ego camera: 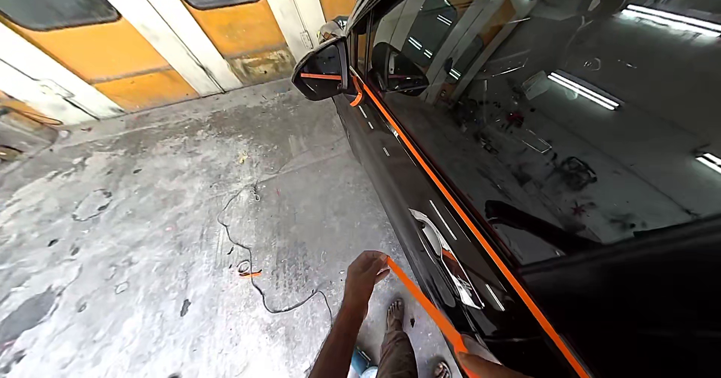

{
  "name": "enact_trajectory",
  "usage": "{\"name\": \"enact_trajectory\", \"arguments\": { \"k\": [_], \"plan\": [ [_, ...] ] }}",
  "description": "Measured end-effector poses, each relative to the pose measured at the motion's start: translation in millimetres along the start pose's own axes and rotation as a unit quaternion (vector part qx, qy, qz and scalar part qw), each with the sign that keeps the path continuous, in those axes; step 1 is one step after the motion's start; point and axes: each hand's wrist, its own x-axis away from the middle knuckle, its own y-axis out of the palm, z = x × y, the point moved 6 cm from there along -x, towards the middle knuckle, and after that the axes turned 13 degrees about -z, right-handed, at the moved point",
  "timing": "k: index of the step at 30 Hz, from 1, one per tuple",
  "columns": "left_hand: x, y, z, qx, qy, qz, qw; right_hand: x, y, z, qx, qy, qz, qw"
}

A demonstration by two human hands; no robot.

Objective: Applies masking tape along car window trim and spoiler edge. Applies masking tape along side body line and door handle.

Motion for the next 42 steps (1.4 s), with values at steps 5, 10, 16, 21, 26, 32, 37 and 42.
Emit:
{"name": "enact_trajectory", "arguments": {
  "k": [5,10,16,21,26,32,37,42],
  "plan": [
    [-67.3,9.9,-12.1,0.114,-0.048,-0.046,0.991,-64.5,-45.0,-1.6,-0.023,-0.001,0.063,0.998],
    [-121.5,18.3,-9.1,0.219,-0.103,-0.07,0.968,-147.6,-82.2,-17.9,-0.041,0.01,0.118,0.992],
    [-151.1,36.1,-10.0,0.27,-0.179,-0.129,0.937,-217.8,-107.7,-42.4,-0.025,0.01,0.122,0.992],
    [-146.6,43.9,-21.4,0.314,-0.237,-0.144,0.908,-242.6,-102.8,-49.1,-0.035,0.002,0.106,0.994],
    [-141.6,48.0,-28.8,0.366,-0.262,-0.133,0.883,-256.0,-105.2,-52.3,-0.038,-0.003,0.106,0.994],
    [-135.9,51.4,-33.7,0.393,-0.263,-0.122,0.873,-264.4,-105.3,-57.7,-0.036,-0.011,0.097,0.995],
    [-132.7,53.7,-32.4,0.403,-0.249,-0.131,0.871,-263.7,-103.5,-63.2,-0.048,-0.033,0.089,0.994],
    [-132.0,56.1,-20.7,0.381,-0.236,-0.114,0.887,-262.6,-96.1,-66.3,-0.042,-0.053,0.075,0.995]
  ]
}}
